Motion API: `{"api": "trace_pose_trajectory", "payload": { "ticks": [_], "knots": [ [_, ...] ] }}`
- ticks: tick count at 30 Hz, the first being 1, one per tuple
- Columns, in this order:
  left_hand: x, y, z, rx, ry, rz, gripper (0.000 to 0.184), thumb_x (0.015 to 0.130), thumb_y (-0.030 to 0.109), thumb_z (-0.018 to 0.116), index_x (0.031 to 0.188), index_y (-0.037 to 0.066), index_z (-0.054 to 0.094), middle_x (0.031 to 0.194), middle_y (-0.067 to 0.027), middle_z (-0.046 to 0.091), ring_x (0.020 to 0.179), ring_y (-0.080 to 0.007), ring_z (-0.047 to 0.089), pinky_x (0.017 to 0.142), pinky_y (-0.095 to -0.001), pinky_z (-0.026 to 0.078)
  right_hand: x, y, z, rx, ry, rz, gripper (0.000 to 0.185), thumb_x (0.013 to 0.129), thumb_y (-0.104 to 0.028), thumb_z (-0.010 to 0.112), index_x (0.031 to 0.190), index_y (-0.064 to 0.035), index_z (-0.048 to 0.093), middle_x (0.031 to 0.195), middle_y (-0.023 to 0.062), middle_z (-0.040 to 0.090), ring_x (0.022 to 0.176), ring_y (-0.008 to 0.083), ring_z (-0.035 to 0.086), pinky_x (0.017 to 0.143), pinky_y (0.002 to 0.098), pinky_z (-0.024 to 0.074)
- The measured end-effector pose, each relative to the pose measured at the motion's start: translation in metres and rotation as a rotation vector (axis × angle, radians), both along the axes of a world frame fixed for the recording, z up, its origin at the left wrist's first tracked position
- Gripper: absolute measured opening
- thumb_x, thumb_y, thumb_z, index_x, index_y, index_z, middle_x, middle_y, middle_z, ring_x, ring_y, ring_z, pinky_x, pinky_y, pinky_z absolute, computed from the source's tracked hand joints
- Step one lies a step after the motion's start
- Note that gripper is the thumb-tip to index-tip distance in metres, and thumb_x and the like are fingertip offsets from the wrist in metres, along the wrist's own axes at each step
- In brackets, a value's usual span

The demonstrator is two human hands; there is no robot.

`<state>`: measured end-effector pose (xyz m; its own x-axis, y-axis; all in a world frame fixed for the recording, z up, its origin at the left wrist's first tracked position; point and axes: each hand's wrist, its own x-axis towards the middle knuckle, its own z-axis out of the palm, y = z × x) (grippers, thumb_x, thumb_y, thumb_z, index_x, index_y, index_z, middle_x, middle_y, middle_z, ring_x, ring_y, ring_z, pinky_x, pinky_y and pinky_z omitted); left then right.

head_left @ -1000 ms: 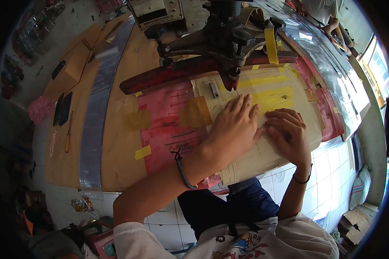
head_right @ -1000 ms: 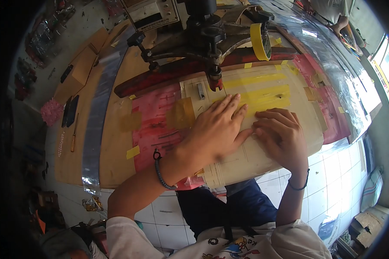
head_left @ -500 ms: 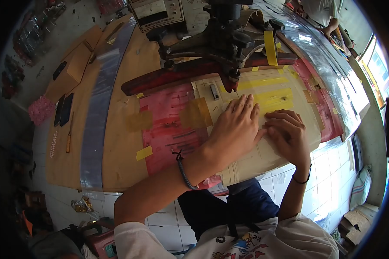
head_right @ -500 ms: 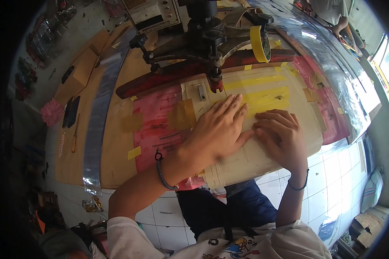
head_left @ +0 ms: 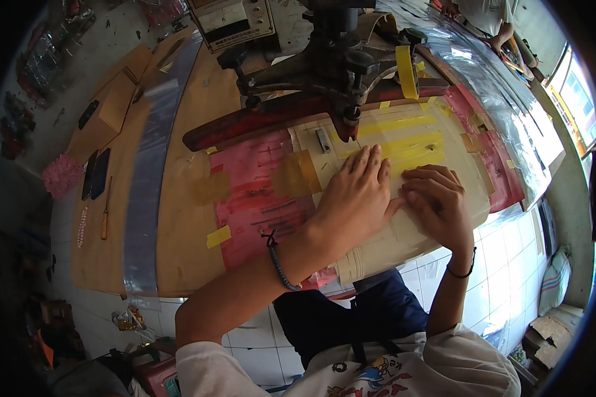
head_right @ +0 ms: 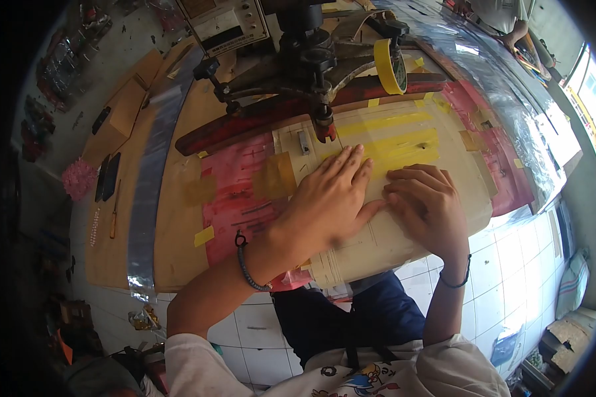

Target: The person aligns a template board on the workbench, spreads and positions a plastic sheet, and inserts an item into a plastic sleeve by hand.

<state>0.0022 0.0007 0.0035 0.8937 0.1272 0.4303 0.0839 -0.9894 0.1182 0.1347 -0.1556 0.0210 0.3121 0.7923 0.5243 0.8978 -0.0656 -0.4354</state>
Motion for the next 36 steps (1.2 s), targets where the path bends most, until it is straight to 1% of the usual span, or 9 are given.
{"api": "trace_pose_trajectory", "payload": {
  "ticks": [8, 17, 20, 23, 24, 25, 28, 31, 36],
  "knots": [
    [-0.001, -0.001, 0.004, -0.015, -0.016, -0.041, 0.063, 0.097, 0.045, 0.054, 0.128, -0.010, 0.058, 0.140, -0.0310, 0.052, 0.133, -0.0398, 0.050, 0.113, -0.0444, 0.038, -0.001, -0.001, -0.001, 0.003, 0.000, -0.004, 0.013, 0.083, -0.015, 0.074, 0.093, -0.0061, 0.076, 0.107, 0.0085, 0.073, 0.105, 0.0277, 0.065, 0.095, 0.0412, 0.0464],
    [-0.002, 0.001, 0.015, -0.029, -0.029, -0.135, 0.046, 0.097, 0.034, 0.057, 0.122, -0.003, 0.065, 0.130, -0.0271, 0.058, 0.124, -0.0394, 0.056, 0.105, -0.0458, 0.046, 0.000, 0.000, 0.000, 0.013, 0.009, -0.003, 0.013, 0.082, -0.014, 0.075, 0.091, -0.0049, 0.075, 0.104, 0.0089, 0.073, 0.102, 0.0279, 0.066, 0.093, 0.0410, 0.0474],
    [-0.002, 0.001, 0.027, -0.106, -0.034, -0.166, 0.034, 0.096, 0.023, 0.057, 0.116, -0.003, 0.065, 0.111, -0.0226, 0.065, 0.107, -0.0359, 0.065, 0.091, -0.0453, 0.052, 0.001, 0.000, -0.001, 0.026, 0.001, 0.001, 0.013, 0.081, -0.013, 0.075, 0.090, -0.0049, 0.075, 0.104, 0.0088, 0.073, 0.102, 0.0281, 0.066, 0.092, 0.0409, 0.0476],
    [-0.001, 0.008, 0.042, -0.174, -0.228, -0.213, 0.021, 0.094, 0.013, 0.057, 0.107, -0.001, 0.064, 0.090, -0.0163, 0.067, 0.084, -0.0308, 0.068, 0.074, -0.0421, 0.055, 0.003, 0.000, -0.002, 0.033, 0.019, 0.012, 0.012, 0.080, -0.013, 0.076, 0.090, -0.0052, 0.074, 0.102, 0.0088, 0.073, 0.102, 0.0282, 0.066, 0.092, 0.0408, 0.0478],
    [0.002, 0.012, 0.044, -0.113, -0.435, -0.263, 0.011, 0.093, 0.008, 0.056, 0.101, 0.002, 0.061, 0.072, -0.0115, 0.063, 0.061, -0.0269, 0.064, 0.056, -0.0376, 0.051, 0.003, 0.000, -0.003, 0.031, 0.018, 0.012, 0.013, 0.080, -0.014, 0.076, 0.091, -0.0055, 0.074, 0.103, 0.0085, 0.073, 0.102, 0.0280, 0.066, 0.092, 0.0406, 0.0476],
    [-0.002, 0.014, 0.049, -0.154, -0.440, -0.274, 0.011, 0.094, 0.008, 0.055, 0.100, 0.003, 0.061, 0.069, -0.0106, 0.061, 0.057, -0.0262, 0.062, 0.054, -0.0371, 0.049, 0.003, 0.000, -0.003, 0.031, 0.014, 0.012, 0.014, 0.080, -0.014, 0.076, 0.091, -0.0059, 0.074, 0.103, 0.0081, 0.073, 0.103, 0.0279, 0.066, 0.092, 0.0405, 0.0474],
    [-0.009, 0.017, 0.058, -0.262, -0.523, -0.309, 0.011, 0.097, 0.008, 0.050, 0.096, 0.005, 0.061, 0.058, -0.0071, 0.052, 0.044, -0.0230, 0.052, 0.046, -0.0355, 0.041, 0.005, -0.003, -0.002, -0.002, -0.003, 0.031, 0.017, 0.081, -0.018, 0.076, 0.094, -0.0077, 0.074, 0.108, 0.0070, 0.072, 0.106, 0.0271, 0.064, 0.095, 0.0402, 0.0457],
    [-0.010, 0.018, 0.057, -0.266, -0.458, -0.393, 0.023, 0.101, 0.020, 0.047, 0.088, 0.006, 0.061, 0.060, -0.0067, 0.054, 0.046, -0.0242, 0.054, 0.047, -0.0355, 0.042, 0.005, -0.004, 0.002, -0.048, -0.005, 0.052, 0.022, 0.080, -0.024, 0.077, 0.097, -0.0101, 0.074, 0.115, 0.0055, 0.070, 0.110, 0.0261, 0.061, 0.098, 0.0400, 0.0433],
    [-0.006, 0.023, 0.048, -0.222, -0.343, -0.472, 0.055, 0.105, 0.043, 0.031, 0.073, 0.007, 0.058, 0.062, -0.0058, 0.056, 0.049, -0.0261, 0.056, 0.049, -0.0360, 0.045, 0.003, -0.004, 0.004, -0.086, 0.002, 0.033, 0.029, 0.077, -0.032, 0.079, 0.099, -0.0122, 0.075, 0.121, 0.0038, 0.068, 0.114, 0.0251, 0.058, 0.101, 0.0401, 0.0411]
  ]
}}
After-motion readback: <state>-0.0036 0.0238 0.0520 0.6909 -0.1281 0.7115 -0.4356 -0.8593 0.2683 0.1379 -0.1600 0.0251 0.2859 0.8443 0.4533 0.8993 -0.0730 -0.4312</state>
